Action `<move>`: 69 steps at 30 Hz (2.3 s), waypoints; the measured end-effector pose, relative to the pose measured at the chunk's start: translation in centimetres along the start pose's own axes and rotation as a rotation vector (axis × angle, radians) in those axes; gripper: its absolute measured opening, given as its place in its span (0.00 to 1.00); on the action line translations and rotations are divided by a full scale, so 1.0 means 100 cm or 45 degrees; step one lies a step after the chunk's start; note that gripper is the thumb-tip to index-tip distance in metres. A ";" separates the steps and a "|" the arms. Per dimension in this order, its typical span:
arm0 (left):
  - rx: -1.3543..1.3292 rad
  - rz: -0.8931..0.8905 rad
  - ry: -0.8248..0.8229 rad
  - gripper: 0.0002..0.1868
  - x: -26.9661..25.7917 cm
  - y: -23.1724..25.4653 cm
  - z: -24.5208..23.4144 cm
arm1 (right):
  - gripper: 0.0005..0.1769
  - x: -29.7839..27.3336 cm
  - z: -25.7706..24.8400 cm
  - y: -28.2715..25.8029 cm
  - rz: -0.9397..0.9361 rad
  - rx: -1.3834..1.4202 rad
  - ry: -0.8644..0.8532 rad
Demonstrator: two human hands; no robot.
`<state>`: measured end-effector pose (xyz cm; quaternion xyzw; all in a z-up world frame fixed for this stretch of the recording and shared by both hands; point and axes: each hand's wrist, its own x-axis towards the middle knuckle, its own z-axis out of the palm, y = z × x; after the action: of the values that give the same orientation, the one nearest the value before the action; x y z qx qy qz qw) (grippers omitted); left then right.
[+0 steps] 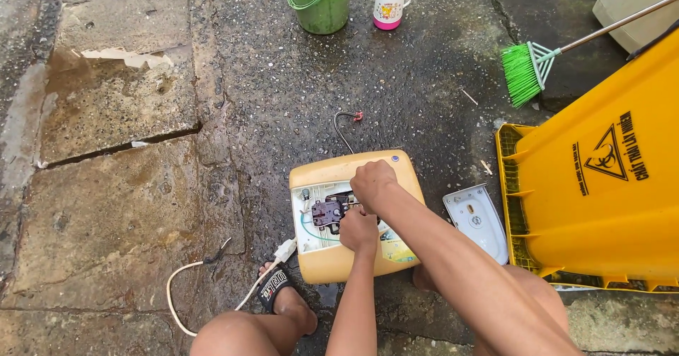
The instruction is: Disassembling and repairing a small water heater or similar appliance using a screwdriver.
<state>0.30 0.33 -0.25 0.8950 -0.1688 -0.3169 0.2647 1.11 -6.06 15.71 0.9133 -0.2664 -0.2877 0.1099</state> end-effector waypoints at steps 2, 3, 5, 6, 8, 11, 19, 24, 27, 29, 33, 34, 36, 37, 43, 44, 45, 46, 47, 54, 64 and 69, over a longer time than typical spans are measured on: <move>0.015 -0.008 0.000 0.12 0.004 -0.002 0.004 | 0.15 -0.002 -0.003 0.001 0.061 0.062 -0.025; 0.032 -0.018 0.001 0.13 0.005 -0.004 0.006 | 0.16 -0.004 -0.005 0.001 0.120 0.124 -0.051; 0.025 -0.016 0.001 0.13 0.002 0.000 0.000 | 0.17 0.003 0.002 -0.001 0.169 0.160 -0.059; 0.023 -0.018 0.000 0.13 0.000 0.001 -0.003 | 0.18 0.006 0.006 -0.002 0.216 0.200 -0.070; 0.004 0.000 0.011 0.14 0.004 -0.005 0.005 | 0.20 0.012 0.012 -0.003 0.252 0.256 -0.105; -0.007 0.017 0.010 0.15 0.000 -0.001 0.000 | 0.22 0.010 0.011 -0.002 0.275 0.296 -0.139; 0.047 0.049 0.039 0.16 -0.004 0.001 -0.001 | 0.14 0.029 0.043 -0.010 0.055 -0.028 -0.103; 0.007 0.059 0.062 0.15 -0.010 0.004 -0.006 | 0.13 0.030 0.054 -0.009 -0.180 -0.404 -0.004; -0.019 0.054 0.077 0.15 -0.013 0.007 -0.013 | 0.14 0.016 0.041 -0.009 -0.221 -0.392 -0.002; 0.017 0.052 0.079 0.14 -0.010 0.005 -0.009 | 0.14 0.024 0.045 -0.011 -0.193 -0.349 -0.002; 0.028 0.047 0.072 0.12 -0.012 0.007 -0.014 | 0.15 0.040 0.053 -0.018 -0.101 -0.238 -0.019; 0.029 0.047 0.074 0.12 -0.013 0.008 -0.016 | 0.15 0.044 0.056 -0.018 -0.101 -0.237 -0.018; 0.017 0.062 0.063 0.13 -0.016 0.010 -0.019 | 0.14 0.052 0.061 -0.019 -0.042 -0.154 -0.059; 0.016 0.061 0.063 0.13 -0.012 0.009 -0.015 | 0.14 0.051 0.058 -0.018 -0.043 -0.154 -0.059; 0.038 0.101 0.080 0.13 -0.003 0.004 -0.009 | 0.11 0.058 0.056 -0.018 0.073 0.050 -0.072; 0.037 0.110 0.074 0.13 -0.003 0.003 -0.010 | 0.12 0.062 0.059 -0.018 0.095 0.053 -0.101; 0.035 0.118 0.069 0.13 -0.002 0.003 -0.010 | 0.12 0.066 0.063 -0.018 0.116 0.055 -0.129; 0.032 0.127 0.064 0.12 -0.002 0.003 -0.011 | 0.12 0.065 0.060 -0.018 0.115 0.056 -0.128; 0.030 0.135 0.059 0.12 -0.001 0.003 -0.012 | 0.11 0.063 0.056 -0.018 0.139 0.090 -0.128; 0.012 0.196 0.011 0.10 0.002 0.005 -0.016 | 0.13 0.063 0.044 -0.014 0.286 0.241 -0.269; -0.012 0.275 -0.063 0.09 0.000 0.013 -0.017 | 0.06 0.073 0.031 -0.029 0.530 0.538 -0.516; -0.021 0.290 -0.107 0.09 0.000 0.013 -0.016 | 0.06 0.068 -0.004 -0.037 0.434 0.374 -0.739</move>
<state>1.16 -0.10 1.54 0.8536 -0.2777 -0.3236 0.2992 7.60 -6.65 11.54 0.7422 -0.4735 -0.4710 -0.0561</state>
